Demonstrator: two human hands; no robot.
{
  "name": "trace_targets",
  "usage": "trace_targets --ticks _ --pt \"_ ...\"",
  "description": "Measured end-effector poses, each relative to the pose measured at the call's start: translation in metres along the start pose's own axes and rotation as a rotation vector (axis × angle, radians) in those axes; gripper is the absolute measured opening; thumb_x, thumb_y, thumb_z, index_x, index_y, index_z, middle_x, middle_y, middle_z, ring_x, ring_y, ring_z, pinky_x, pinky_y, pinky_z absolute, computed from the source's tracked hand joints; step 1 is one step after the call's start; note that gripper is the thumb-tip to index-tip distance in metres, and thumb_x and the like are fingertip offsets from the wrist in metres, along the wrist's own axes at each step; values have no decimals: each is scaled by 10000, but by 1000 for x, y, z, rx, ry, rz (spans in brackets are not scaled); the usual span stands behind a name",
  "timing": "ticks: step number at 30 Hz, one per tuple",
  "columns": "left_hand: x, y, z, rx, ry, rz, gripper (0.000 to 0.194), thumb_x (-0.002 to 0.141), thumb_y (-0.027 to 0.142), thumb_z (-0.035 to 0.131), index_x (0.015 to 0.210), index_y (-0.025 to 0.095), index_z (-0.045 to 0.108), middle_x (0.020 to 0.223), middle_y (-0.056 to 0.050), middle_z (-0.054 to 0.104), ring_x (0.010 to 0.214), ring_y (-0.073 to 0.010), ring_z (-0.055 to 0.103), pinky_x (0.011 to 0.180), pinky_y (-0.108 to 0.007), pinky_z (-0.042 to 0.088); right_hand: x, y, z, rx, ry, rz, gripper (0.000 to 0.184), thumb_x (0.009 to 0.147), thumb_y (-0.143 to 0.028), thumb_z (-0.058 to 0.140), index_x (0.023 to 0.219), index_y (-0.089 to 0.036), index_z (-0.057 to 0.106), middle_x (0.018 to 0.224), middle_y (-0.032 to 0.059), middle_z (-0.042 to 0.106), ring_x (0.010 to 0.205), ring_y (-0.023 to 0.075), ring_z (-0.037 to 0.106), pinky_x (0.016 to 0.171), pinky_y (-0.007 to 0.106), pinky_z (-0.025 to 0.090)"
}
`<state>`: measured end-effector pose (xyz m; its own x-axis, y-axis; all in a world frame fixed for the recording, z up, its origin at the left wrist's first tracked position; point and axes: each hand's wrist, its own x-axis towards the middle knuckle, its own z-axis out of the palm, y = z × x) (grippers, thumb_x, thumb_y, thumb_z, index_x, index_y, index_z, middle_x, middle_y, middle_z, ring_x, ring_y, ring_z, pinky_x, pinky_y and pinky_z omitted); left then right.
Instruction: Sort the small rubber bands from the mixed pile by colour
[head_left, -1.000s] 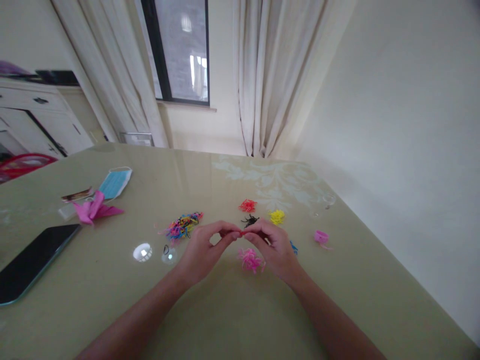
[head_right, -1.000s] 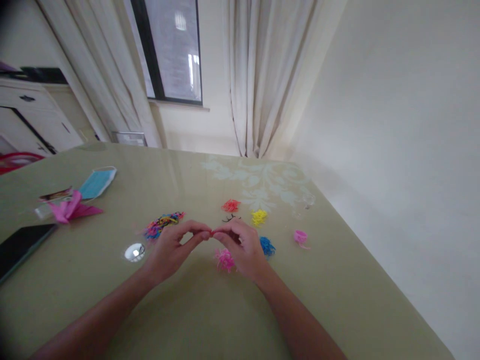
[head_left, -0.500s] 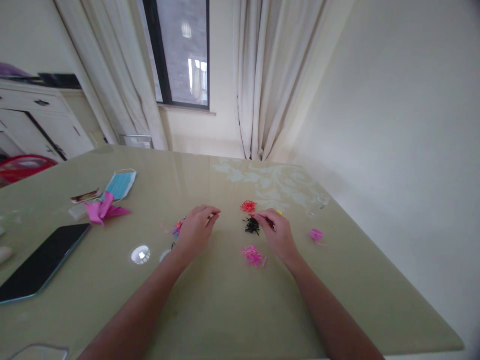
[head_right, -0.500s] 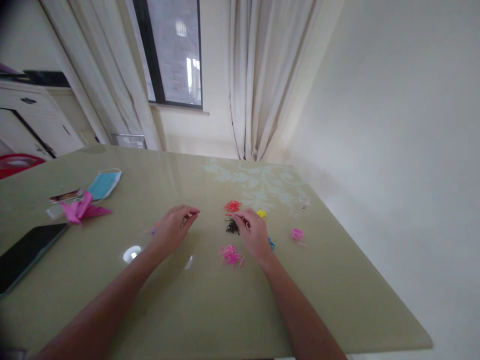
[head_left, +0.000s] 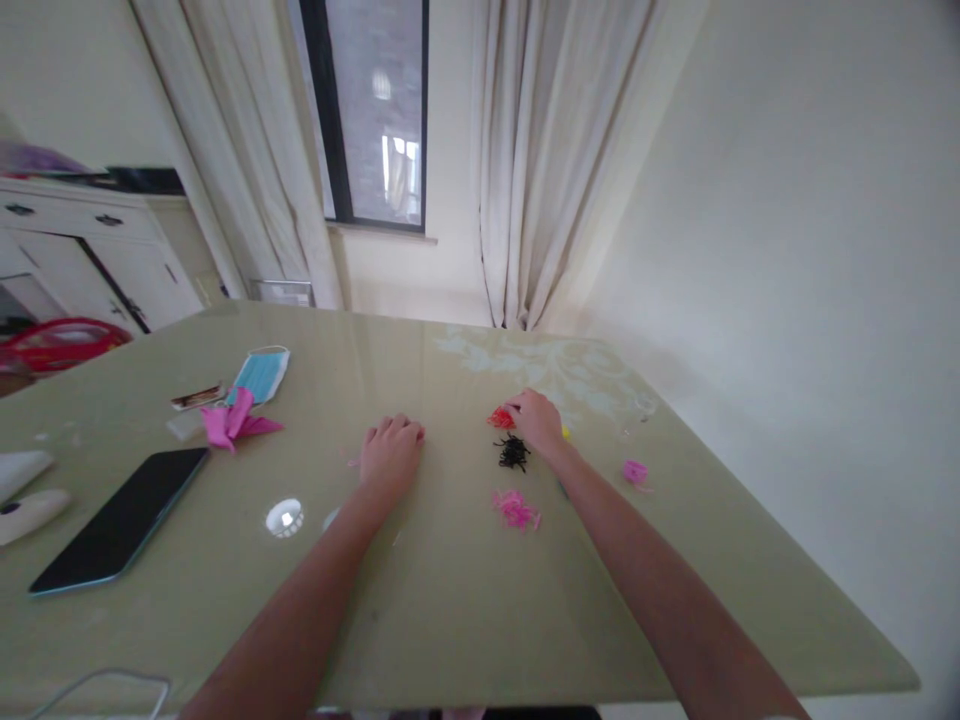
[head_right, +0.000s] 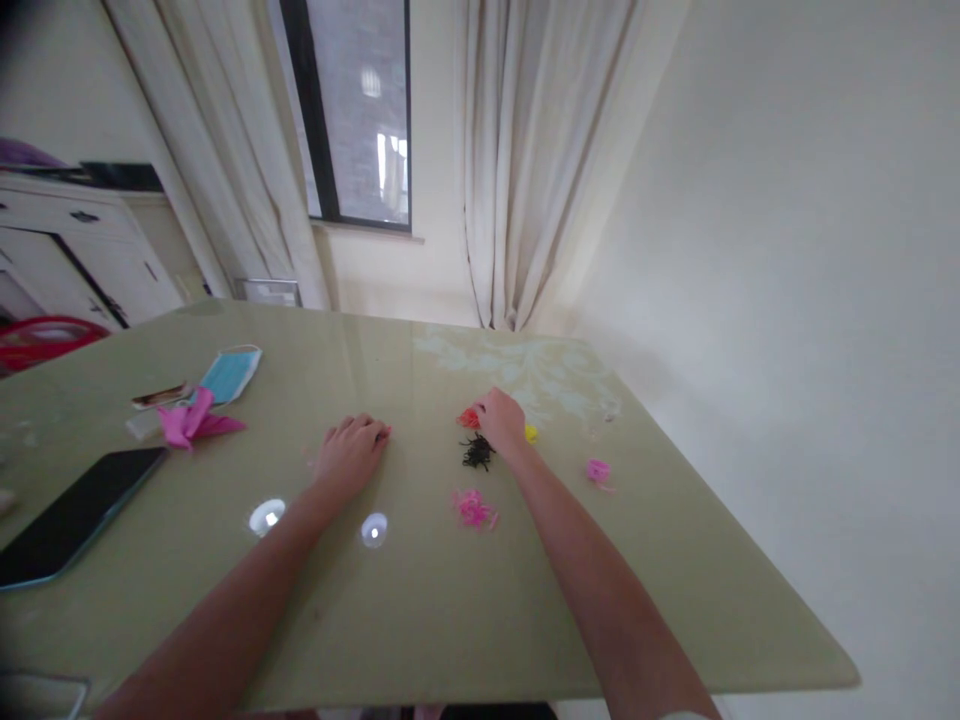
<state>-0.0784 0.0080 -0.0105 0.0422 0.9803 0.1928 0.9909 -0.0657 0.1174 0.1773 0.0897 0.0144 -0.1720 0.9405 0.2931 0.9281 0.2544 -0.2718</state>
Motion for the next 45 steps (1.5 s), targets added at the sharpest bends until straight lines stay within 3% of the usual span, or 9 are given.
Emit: trace_targets --ticks 7,10,14,21,27,32,37,45 --pt "-2 4 1 31 31 32 316 1044 214 417 1084 160 725 1200 -160 692 1158 -319 584 941 -451 440 -52 5 -13 34 58 -35 268 1025 -270 571 1039 -247 837 961 70 731 809 196 660 734 284 457" --pt "-3 8 -1 1 99 28 300 1040 206 418 1094 177 712 1271 -159 675 1173 -322 566 935 -453 437 -78 5 -10 216 204 -145 285 1040 -312 560 1037 -229 833 875 67 713 743 194 642 728 307 486" --pt "-2 10 -3 -166 162 21 231 1036 261 462 1036 220 689 1109 -102 750 1041 -300 621 876 -428 462 -95 -1 -1 319 195 -294 256 1038 -303 588 997 -222 828 840 67 713 767 215 647 722 342 499" --pt "0 9 -3 -631 242 32 171 998 281 543 978 209 697 962 -67 784 908 -224 707 852 -360 544 -105 -16 3 349 177 -370 191 1025 -277 634 1005 -235 819 861 59 711 779 209 636 738 354 482" --pt "-20 41 -9 -980 163 145 129 936 323 701 982 211 744 938 -44 801 873 -192 751 840 -324 597 -108 -23 -4 557 150 -284 209 1007 -304 672 1167 -209 767 936 75 708 794 201 647 726 332 522" --pt "-34 58 -7 -1106 140 207 118 919 294 737 994 208 764 938 -52 799 876 -192 758 822 -317 627 -108 -27 -13 738 134 -299 170 990 -324 700 1115 -239 778 888 52 698 754 172 644 685 288 529" --pt "-34 55 -7 -1225 172 191 117 875 283 793 946 196 761 905 -48 785 859 -189 759 822 -314 651 -106 -28 -15 851 91 -240 171 951 -374 750 1030 -231 796 821 28 684 705 157 612 629 272 482" --pt "-37 57 -12 -1209 175 216 113 889 281 786 962 195 780 926 -56 804 869 -190 774 834 -312 658 -106 -29 -15 912 56 -175 202 961 -399 720 887 -223 781 748 13 663 665 149 572 608 269 450"
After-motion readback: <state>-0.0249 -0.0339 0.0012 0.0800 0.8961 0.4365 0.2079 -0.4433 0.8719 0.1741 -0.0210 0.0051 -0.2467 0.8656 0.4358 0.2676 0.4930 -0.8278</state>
